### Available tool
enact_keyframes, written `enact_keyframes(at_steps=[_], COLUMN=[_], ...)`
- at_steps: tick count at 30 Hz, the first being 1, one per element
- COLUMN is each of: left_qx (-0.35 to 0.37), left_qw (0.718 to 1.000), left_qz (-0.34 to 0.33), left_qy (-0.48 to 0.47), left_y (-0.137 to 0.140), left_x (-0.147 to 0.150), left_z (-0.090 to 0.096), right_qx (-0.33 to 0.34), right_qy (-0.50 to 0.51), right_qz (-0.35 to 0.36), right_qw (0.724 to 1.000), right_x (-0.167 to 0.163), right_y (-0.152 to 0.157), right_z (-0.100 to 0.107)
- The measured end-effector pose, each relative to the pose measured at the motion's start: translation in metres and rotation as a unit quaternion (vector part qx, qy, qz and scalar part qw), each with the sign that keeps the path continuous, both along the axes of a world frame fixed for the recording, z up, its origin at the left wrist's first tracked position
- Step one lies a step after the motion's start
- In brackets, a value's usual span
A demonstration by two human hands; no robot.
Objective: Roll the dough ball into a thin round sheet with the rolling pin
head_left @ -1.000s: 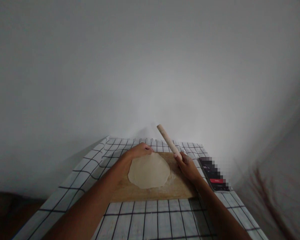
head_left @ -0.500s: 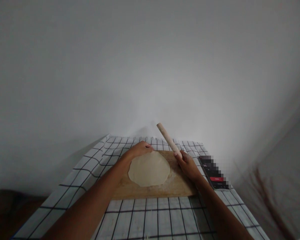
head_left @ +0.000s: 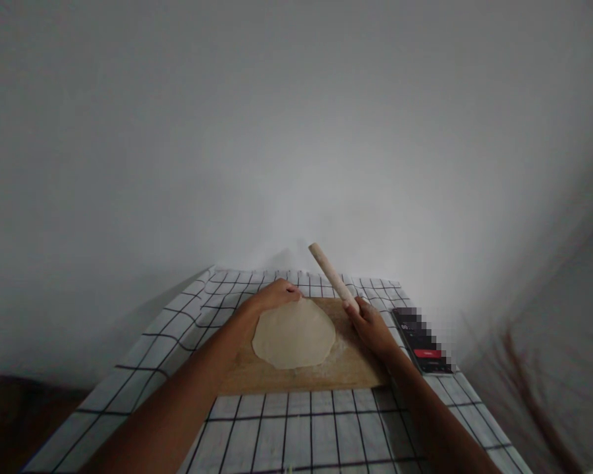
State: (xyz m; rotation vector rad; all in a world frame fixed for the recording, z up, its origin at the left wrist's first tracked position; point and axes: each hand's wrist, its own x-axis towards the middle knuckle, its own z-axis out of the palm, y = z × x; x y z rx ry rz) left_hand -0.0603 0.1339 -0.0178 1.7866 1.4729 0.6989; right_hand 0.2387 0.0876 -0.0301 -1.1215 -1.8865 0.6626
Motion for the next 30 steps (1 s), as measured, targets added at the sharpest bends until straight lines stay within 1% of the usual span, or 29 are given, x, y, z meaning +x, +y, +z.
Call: enact_keyframes(at_steps=[3,5,9,12,15,17,20,22,24,26,30], left_qx=[-0.017,-0.019,-0.012,0.014,0.05,0.078,0.123,0.15,0.174,0.189,0.179], left_qw=[0.999,0.999,0.999,0.996,0.993,0.991,0.988,0.986,0.984,0.979,0.964], left_qz=[-0.029,-0.035,-0.017,0.026,0.067,0.084,0.086,0.069,0.043,0.016,-0.019], left_qy=[-0.003,-0.012,-0.05,-0.081,-0.078,-0.069,-0.045,-0.017,0.022,0.072,0.194], left_y=[0.0,0.001,0.001,0.001,0.004,0.007,0.009,0.007,0.002,-0.005,-0.013], left_x=[-0.001,-0.002,-0.002,-0.004,-0.009,-0.013,-0.013,-0.006,0.007,0.026,0.057], left_z=[0.0,0.0,0.004,0.012,0.024,0.033,0.043,0.045,0.042,0.032,0.009], right_qx=[-0.004,-0.006,0.001,0.012,0.02,0.021,0.02,0.017,0.025,0.041,0.053], right_qy=[-0.003,-0.003,0.0,-0.008,-0.038,-0.069,-0.114,-0.142,-0.166,-0.182,-0.218], right_qz=[-0.001,0.002,0.007,0.006,0.015,0.033,0.058,0.065,0.07,0.069,0.074], right_qw=[1.0,1.0,1.0,1.0,0.999,0.997,0.992,0.988,0.983,0.98,0.972], right_x=[0.0,0.0,0.0,0.001,0.005,0.009,0.014,0.018,0.02,0.023,0.024], right_y=[-0.001,-0.001,0.0,0.003,0.005,0.005,0.003,0.003,0.004,0.007,0.01], right_z=[0.0,0.001,0.001,0.0,0.001,0.005,0.012,0.015,0.016,0.015,0.015])
